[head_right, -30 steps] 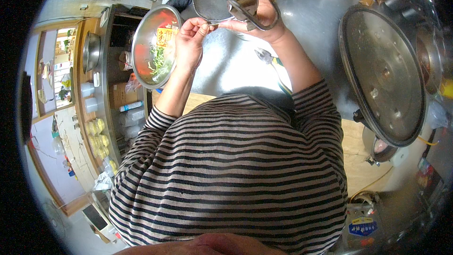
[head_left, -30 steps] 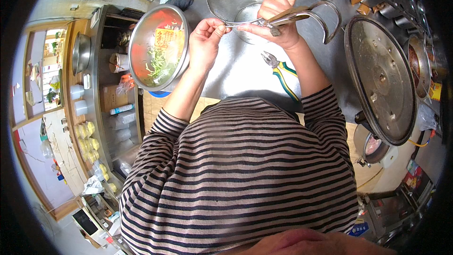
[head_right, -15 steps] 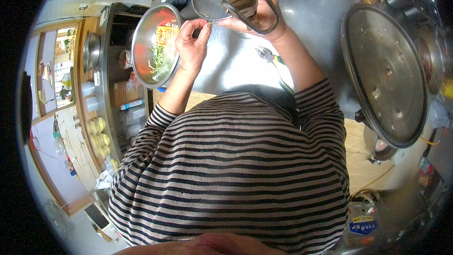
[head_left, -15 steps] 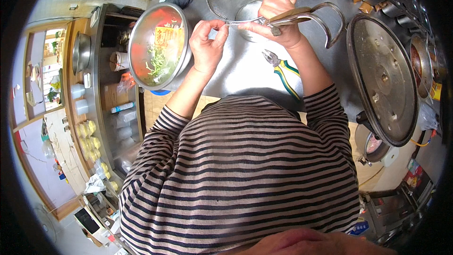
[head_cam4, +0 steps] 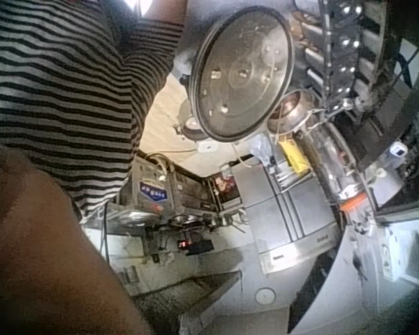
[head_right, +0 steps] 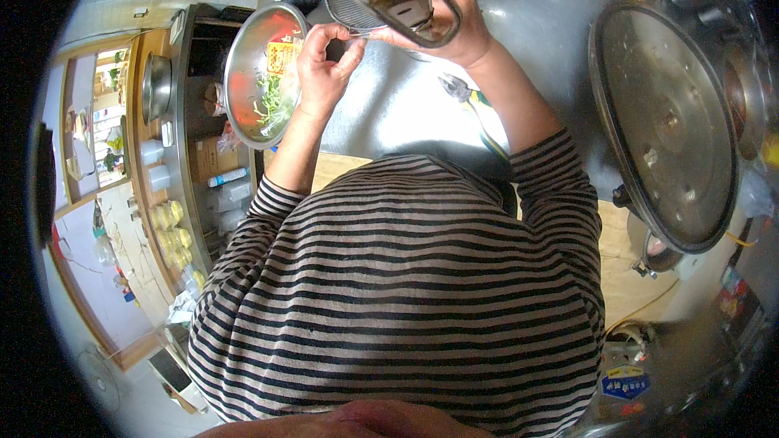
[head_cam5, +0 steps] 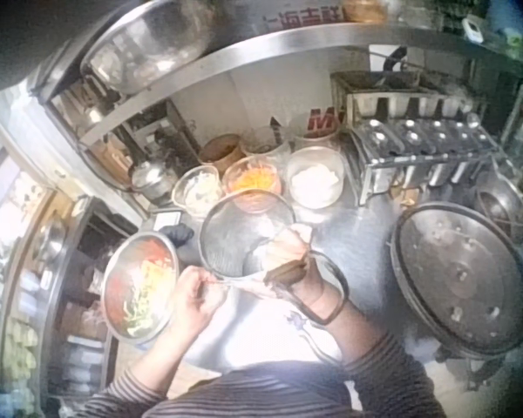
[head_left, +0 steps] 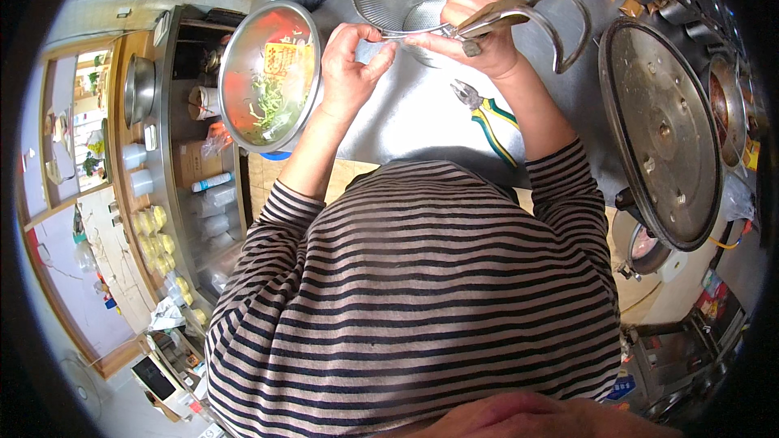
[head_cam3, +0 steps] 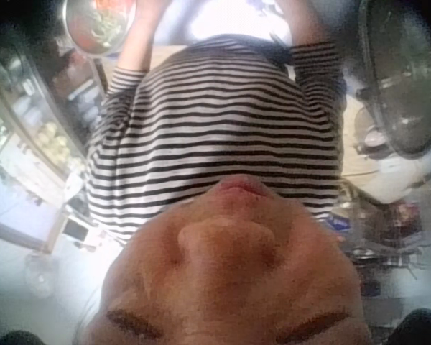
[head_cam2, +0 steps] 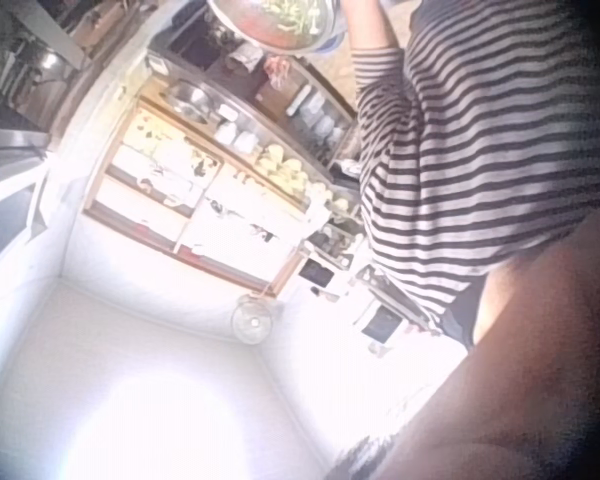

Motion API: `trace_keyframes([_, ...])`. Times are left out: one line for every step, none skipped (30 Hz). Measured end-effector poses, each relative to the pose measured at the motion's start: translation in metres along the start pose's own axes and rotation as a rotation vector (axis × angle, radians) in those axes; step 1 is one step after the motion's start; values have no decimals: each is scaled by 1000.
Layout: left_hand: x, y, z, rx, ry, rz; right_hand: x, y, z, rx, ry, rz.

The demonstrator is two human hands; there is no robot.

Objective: The person repairs a metal mesh strainer by bending and crimping its rim with pliers. They repeatedly adjust small sections of the rim, occasionally setting the pliers down and using their fingers to check alignment. The strainer is held over a stainless steel counter with bowls of prepared vegetables nearby.

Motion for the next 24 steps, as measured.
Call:
trace_keyframes([1,-1,0,-10,-14,3,0,0,-1,-1,-24,-5])
trace_keyframes([2,-1,0,-19,-28,5,-1,1,-2,1,-23,-5])
trace_keyframes([1,-1,1,-76,-13,43,-2,1,-3,2,-22,-5])
trace_keyframes([0,-1,2,-132,3,81,-2,2,-4,4,-21,-4])
trace_keyframes([-1,0,2,-181,18,126,-3,3,-4,1,-10,13])
trace_keyframes([-3,0,2,-207,43,120,-3,3,-5,-22,-21,18])
trace_keyframes([-6,0,1,-227,66,119,-4,3,-6,-13,-7,31])
trace_keyframes([-8,0,0,-246,89,122,-3,3,-7,-25,-15,30])
trace_keyframes([-10,-1,-1,-250,103,102,-3,3,-7,-36,-25,29])
trace_keyframes([-11,-2,-2,-249,104,93,-3,2,-7,-43,-51,18])
trace_keyframes([-12,-2,-3,-251,104,82,-1,1,-8,-50,-77,7])
trace_keyframes([-13,-3,-4,-256,105,70,0,0,-8,-58,-104,-4])
trace_keyframes([-13,-4,-4,-258,101,60,0,-1,-8,-91,-121,-8])
trace_keyframes([-13,-5,-4,-264,98,51,2,-2,-7,-89,-122,-3])
trace_keyframes([-13,-6,-4,-264,95,39,2,-3,-7,-87,-133,1])
trace_keyframes([-13,-6,-4,-264,97,37,3,-4,-6,-85,-143,6])
trace_keyframes([-12,-7,-3,-260,100,33,4,-5,-7,-114,-139,14])
trace_keyframes([-12,-7,-3,-257,103,29,5,-7,-8,-142,-135,21])
trace_keyframes([-12,-7,-2,-259,111,32,6,-8,-9,-169,-131,28])
trace_keyframes([-12,-7,-1,-260,120,36,7,-9,-12,-193,-112,-22])
trace_keyframes([-11,-7,-1,-254,125,40,7,-13,-15,-219,-94,-71])
trace_keyframes([-11,-6,-1,-255,126,43,7,-15,-18,-245,-76,-120])
trace_keyframes([-11,-5,-1,-251,126,47,6,-18,-20,-269,-50,-130])
trace_keyframes([-10,-4,-2,-247,126,50,6,-22,-22,-331,23,-152])
Point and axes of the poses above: each hand's wrist, its own z-axis towards the middle knuckle, its own x-axis out of the back of the hand, y = z × x, the point moved 2 cm from there along z, towards the middle knuckle, and after that the axes turned 6 degrees about -y, right-handed, at the moved point
